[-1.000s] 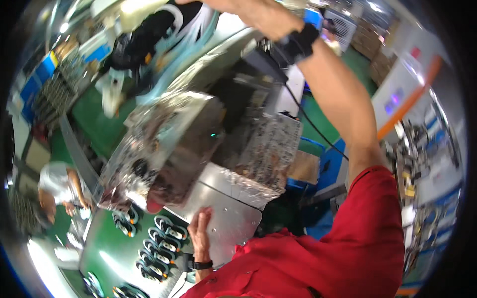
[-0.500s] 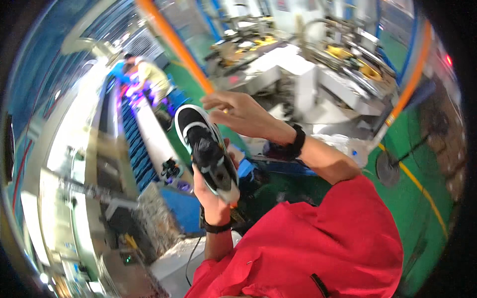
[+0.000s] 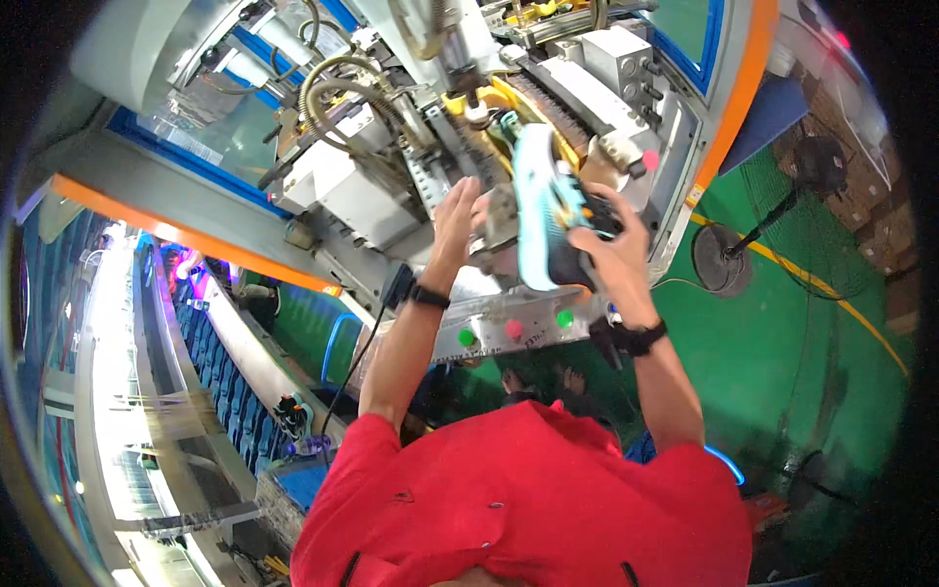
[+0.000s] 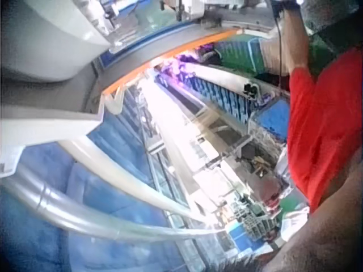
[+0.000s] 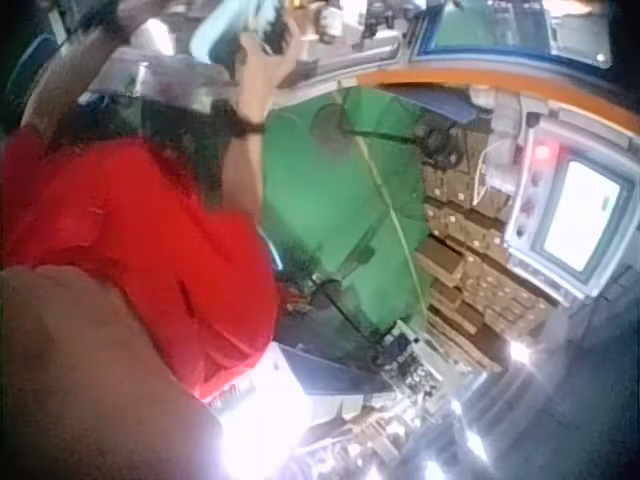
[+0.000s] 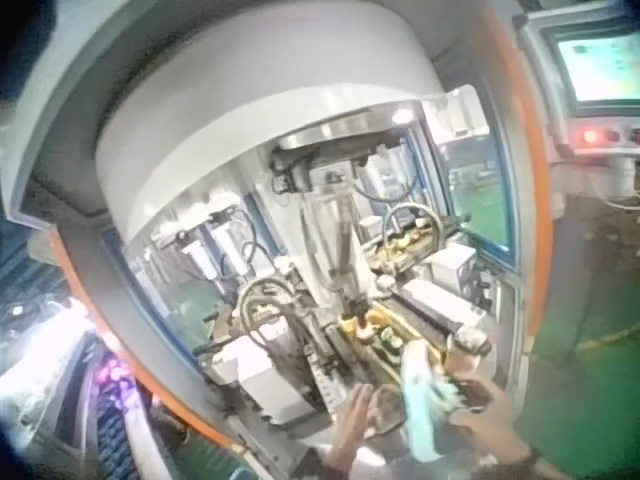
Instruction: Operating a shoe-pressing machine to assemble shoes and placing finished uppers on a conveyor belt.
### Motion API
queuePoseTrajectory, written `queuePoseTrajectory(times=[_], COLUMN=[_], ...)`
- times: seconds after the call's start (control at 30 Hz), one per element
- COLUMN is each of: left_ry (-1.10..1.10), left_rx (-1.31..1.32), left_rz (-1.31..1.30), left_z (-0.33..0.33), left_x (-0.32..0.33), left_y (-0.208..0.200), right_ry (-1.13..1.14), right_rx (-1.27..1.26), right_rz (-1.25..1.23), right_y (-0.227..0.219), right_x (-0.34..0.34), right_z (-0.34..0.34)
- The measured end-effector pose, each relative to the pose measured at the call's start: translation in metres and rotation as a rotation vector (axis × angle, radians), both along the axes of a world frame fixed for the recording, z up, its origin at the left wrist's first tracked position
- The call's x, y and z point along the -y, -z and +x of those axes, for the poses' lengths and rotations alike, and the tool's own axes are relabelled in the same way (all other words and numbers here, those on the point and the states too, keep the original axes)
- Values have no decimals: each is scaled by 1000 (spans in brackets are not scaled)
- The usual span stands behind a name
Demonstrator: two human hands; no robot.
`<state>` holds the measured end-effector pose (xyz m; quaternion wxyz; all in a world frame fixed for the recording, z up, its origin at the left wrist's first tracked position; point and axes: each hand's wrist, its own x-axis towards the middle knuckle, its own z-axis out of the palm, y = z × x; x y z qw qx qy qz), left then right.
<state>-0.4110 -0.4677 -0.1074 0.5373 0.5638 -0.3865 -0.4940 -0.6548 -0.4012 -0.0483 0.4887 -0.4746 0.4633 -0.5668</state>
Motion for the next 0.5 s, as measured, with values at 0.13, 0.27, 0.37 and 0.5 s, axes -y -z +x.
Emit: queuePoseTrajectory(times=[0.13, 0.27, 0.37, 0.5], left_ry=[-99, -47, -206, -330], left_rx=[622, 536, 806, 766], left_rz=[10, 117, 262, 251], left_z=[19, 17, 37, 70], left_x=[125, 191, 216, 209], left_y=[76, 95, 118, 113], right_ry=[220, 463, 527, 456], right_rx=[-40, -133, -238, -481], right_rz=[16, 59, 70, -2], right_y=[-2, -4, -13, -41], right_x=[3, -11, -3, 52], right_z=[-41, -65, -57, -45])
